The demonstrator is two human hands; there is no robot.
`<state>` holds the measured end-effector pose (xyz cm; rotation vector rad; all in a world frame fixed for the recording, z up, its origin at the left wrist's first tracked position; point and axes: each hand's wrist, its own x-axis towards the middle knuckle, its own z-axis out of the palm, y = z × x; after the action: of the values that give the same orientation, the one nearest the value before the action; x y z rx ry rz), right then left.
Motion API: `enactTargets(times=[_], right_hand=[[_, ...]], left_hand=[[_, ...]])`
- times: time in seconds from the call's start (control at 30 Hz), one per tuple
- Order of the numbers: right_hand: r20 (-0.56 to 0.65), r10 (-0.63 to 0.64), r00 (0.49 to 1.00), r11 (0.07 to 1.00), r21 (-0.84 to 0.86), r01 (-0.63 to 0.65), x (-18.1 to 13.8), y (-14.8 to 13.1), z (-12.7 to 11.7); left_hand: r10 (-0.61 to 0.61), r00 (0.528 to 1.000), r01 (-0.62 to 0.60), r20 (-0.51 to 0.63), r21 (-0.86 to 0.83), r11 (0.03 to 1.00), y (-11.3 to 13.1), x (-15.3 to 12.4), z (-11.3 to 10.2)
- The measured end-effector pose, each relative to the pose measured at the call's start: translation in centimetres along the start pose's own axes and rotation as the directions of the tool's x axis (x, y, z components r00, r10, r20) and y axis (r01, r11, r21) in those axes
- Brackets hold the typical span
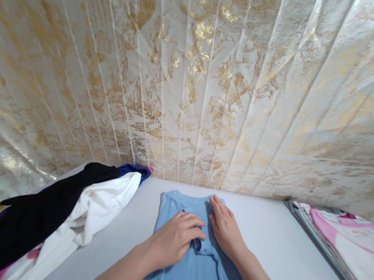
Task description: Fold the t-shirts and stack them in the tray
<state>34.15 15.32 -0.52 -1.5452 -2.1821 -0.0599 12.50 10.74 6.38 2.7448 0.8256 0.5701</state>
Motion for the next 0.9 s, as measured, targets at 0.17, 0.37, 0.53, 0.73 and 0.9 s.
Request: enactTargets(times=[0.17, 0.37, 0.53, 0.73, 0.9], right_hand=[[-0.035, -0.063, 0.997, 0.997, 0.043, 0.064, -0.1, -0.5, 0.7], [0.053, -0.051, 0.997, 0.998, -0.022, 0.052, -0.2, -1.1, 0.3], [0.147, 0.006, 0.989, 0.997, -0.075, 0.005, -0.1, -2.3, -0.8], [0.196, 0.059, 0.979, 0.997, -0.053, -0.049, 0.1, -3.1, -2.1], [0.096, 0.011, 0.995, 1.000, -0.024, -0.008, 0.2, -3.6, -2.6]], left_hand=[[0.083, 0.997, -0.083, -0.002, 0.061, 0.995, 0.1, 0.8, 0.5], [0.046, 0.999, -0.047, 0.027, 0.030, 0.998, 0.4, 0.8, 0.7], [0.018, 0.999, -0.018, 0.037, -0.008, 1.000, 0.8, 0.3, 0.3], [-0.090, 0.994, 0.092, 0.057, -0.038, 0.995, 2.2, -1.4, 0.0], [-0.106, 0.975, 0.092, 0.198, 0.079, 0.993, 3.0, -2.6, 0.3]])
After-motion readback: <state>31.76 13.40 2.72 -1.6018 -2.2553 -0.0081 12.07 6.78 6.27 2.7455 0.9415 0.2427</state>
